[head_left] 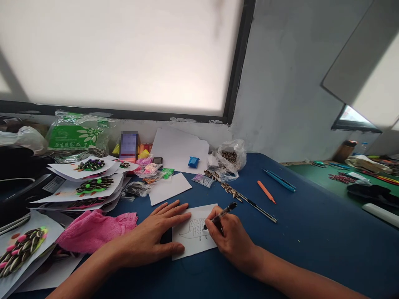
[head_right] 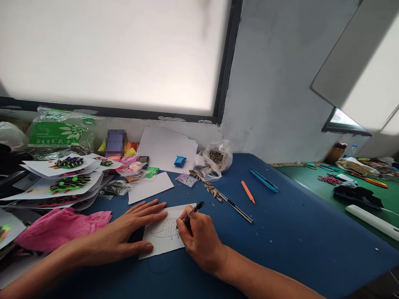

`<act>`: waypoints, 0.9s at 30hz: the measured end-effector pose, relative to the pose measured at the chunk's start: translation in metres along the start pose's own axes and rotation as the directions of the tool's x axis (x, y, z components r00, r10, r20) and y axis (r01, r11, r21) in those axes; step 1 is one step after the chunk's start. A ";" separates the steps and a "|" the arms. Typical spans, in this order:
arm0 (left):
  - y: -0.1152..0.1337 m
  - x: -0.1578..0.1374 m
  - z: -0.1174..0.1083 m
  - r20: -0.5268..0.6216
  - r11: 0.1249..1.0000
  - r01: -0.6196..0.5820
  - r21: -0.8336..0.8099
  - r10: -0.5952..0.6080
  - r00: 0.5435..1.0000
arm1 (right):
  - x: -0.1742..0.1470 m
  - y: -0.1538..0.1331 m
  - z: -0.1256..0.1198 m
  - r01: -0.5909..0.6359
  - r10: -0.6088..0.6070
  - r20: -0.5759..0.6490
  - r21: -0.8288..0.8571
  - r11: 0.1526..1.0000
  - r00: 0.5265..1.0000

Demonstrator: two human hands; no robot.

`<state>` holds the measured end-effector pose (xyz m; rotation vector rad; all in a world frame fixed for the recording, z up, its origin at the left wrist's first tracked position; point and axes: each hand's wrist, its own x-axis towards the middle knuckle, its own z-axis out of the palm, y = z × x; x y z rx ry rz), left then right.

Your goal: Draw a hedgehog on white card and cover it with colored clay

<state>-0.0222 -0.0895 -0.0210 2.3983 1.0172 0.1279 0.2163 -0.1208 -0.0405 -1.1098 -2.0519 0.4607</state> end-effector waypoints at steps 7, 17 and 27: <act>0.002 0.000 -0.001 0.025 0.999 0.026 0.020 -0.026 0.999 | 0.000 -0.002 0.000 0.000 0.000 0.012 -0.017 1.000 1.000; 0.000 0.000 0.000 0.025 0.999 0.025 0.033 -0.025 0.999 | -0.001 -0.001 0.000 -0.031 0.030 0.023 0.044 0.999 0.999; 0.000 0.000 0.001 0.021 0.999 0.024 0.030 -0.025 0.999 | -0.002 -0.006 0.000 -0.011 0.009 0.027 0.094 0.996 1.000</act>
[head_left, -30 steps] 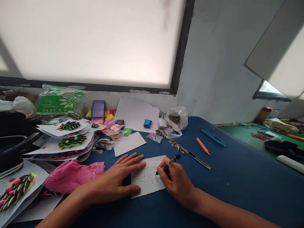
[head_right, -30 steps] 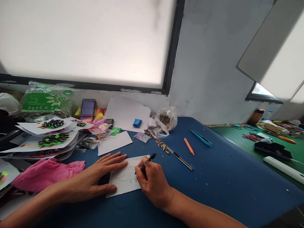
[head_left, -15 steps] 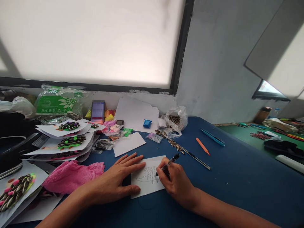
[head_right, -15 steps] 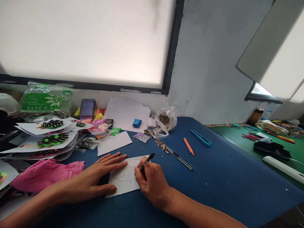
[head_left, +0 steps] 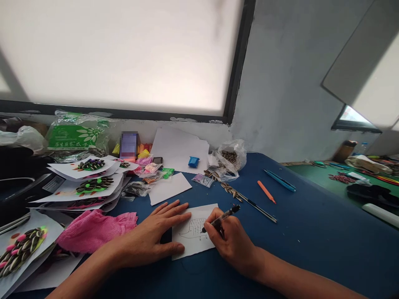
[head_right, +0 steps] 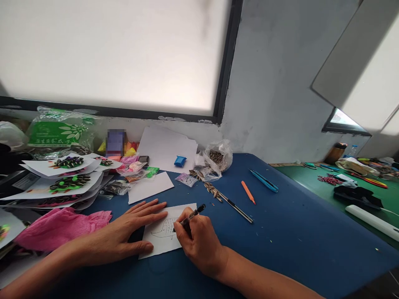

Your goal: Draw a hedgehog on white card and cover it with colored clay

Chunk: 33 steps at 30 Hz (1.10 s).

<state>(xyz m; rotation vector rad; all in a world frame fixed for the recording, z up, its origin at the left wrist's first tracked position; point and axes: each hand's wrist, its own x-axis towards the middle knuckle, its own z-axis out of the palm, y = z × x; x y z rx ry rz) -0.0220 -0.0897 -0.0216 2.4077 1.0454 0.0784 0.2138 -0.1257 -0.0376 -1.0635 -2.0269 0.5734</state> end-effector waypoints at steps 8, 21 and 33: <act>0.002 -0.001 -0.001 0.002 1.000 0.005 -0.004 -0.005 1.000 | 0.001 0.000 0.006 0.016 -0.016 0.029 -0.013 1.000 0.999; 0.002 -0.001 0.000 0.005 1.000 -0.006 -0.012 0.006 1.000 | 0.002 0.001 0.005 0.029 -0.029 0.028 -0.022 0.999 0.999; 0.003 -0.001 -0.002 -0.006 1.000 -0.005 -0.009 0.005 1.000 | 0.002 -0.004 0.001 -0.042 0.040 0.049 0.057 0.997 0.998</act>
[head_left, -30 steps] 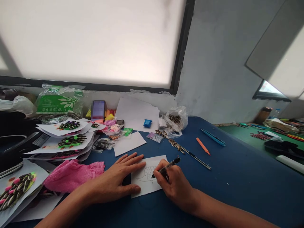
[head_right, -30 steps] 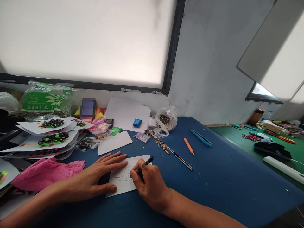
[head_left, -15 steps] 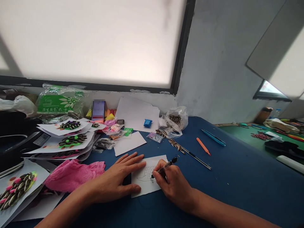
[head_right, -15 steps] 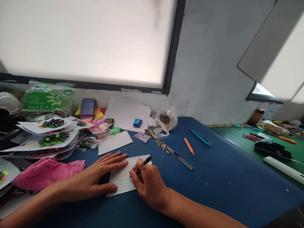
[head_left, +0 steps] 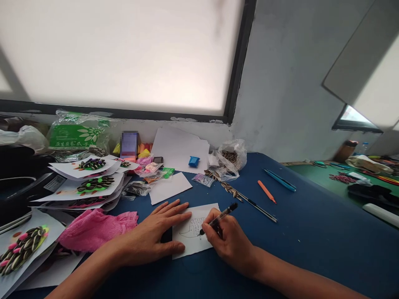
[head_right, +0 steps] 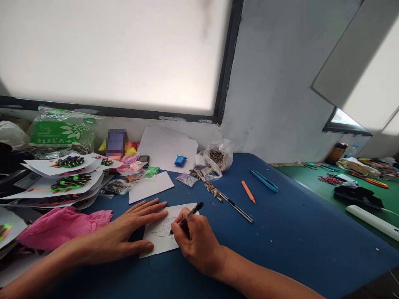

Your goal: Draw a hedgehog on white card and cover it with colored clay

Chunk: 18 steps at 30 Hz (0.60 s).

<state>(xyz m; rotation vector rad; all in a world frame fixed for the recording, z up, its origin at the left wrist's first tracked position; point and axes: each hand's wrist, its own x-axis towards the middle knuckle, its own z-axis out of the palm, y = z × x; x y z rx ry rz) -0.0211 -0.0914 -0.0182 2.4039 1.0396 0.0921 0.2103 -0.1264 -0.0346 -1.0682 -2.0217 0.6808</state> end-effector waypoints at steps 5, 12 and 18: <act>-0.004 0.001 0.002 0.000 1.000 -0.011 0.013 0.011 1.000 | 0.001 0.003 -0.008 -0.043 0.034 -0.109 -0.075 0.996 0.993; -0.005 0.000 0.001 -0.001 1.000 -0.012 0.004 0.012 1.000 | 0.000 0.011 -0.007 0.000 -0.012 -0.088 -0.132 0.991 0.996; -0.002 -0.003 -0.002 0.017 1.000 0.016 0.015 -0.016 1.000 | -0.001 0.014 -0.005 0.041 -0.057 -0.102 -0.159 0.986 0.993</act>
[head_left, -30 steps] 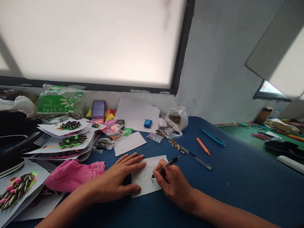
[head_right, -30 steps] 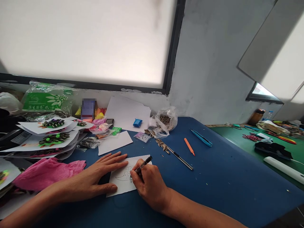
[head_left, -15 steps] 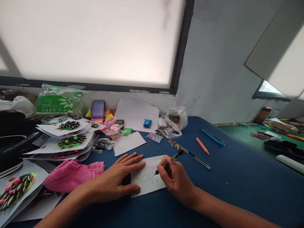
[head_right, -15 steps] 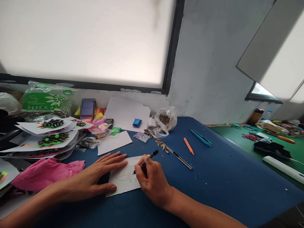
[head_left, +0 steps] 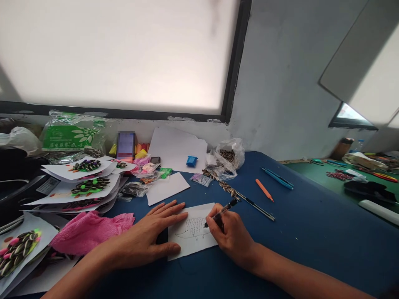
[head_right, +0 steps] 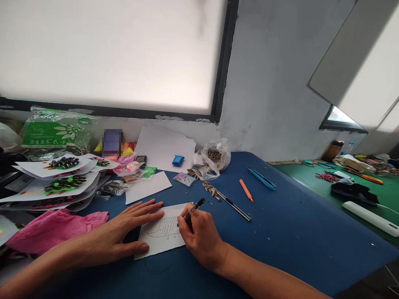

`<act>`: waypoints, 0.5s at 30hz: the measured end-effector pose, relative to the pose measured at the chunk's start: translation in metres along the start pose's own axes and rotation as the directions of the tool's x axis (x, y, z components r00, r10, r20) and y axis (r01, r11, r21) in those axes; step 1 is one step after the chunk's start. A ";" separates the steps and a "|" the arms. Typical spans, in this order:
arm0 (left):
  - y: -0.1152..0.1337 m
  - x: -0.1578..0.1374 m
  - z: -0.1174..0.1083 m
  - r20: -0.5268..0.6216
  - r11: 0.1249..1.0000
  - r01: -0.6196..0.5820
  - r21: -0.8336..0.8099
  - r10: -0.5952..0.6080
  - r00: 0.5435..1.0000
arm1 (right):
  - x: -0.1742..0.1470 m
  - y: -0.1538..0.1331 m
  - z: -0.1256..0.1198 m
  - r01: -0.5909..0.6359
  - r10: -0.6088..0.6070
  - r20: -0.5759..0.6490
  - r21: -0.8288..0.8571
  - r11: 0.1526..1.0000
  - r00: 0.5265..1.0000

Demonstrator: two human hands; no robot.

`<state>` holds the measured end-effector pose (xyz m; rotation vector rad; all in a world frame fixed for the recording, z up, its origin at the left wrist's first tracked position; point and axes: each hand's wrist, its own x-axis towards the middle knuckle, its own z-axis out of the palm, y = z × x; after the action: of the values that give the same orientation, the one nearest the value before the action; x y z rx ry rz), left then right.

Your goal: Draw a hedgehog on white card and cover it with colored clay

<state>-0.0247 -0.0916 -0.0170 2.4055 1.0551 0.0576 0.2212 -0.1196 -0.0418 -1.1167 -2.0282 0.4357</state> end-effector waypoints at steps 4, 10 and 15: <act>0.001 0.001 -0.001 0.012 1.000 0.014 -0.006 -0.014 1.000 | 0.000 0.000 0.001 0.016 -0.016 0.013 0.008 1.000 1.000; 0.002 0.002 -0.001 -0.010 1.000 -0.005 -0.023 0.005 1.000 | 0.000 0.001 0.001 0.001 -0.001 0.036 0.000 1.000 0.999; 0.002 0.001 -0.001 -0.011 0.999 -0.007 -0.034 0.006 1.000 | 0.000 0.003 0.002 0.012 -0.012 0.019 -0.021 1.000 1.000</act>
<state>-0.0229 -0.0919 -0.0149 2.3805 1.0428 0.0903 0.2214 -0.1182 -0.0446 -1.1162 -2.0596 0.4210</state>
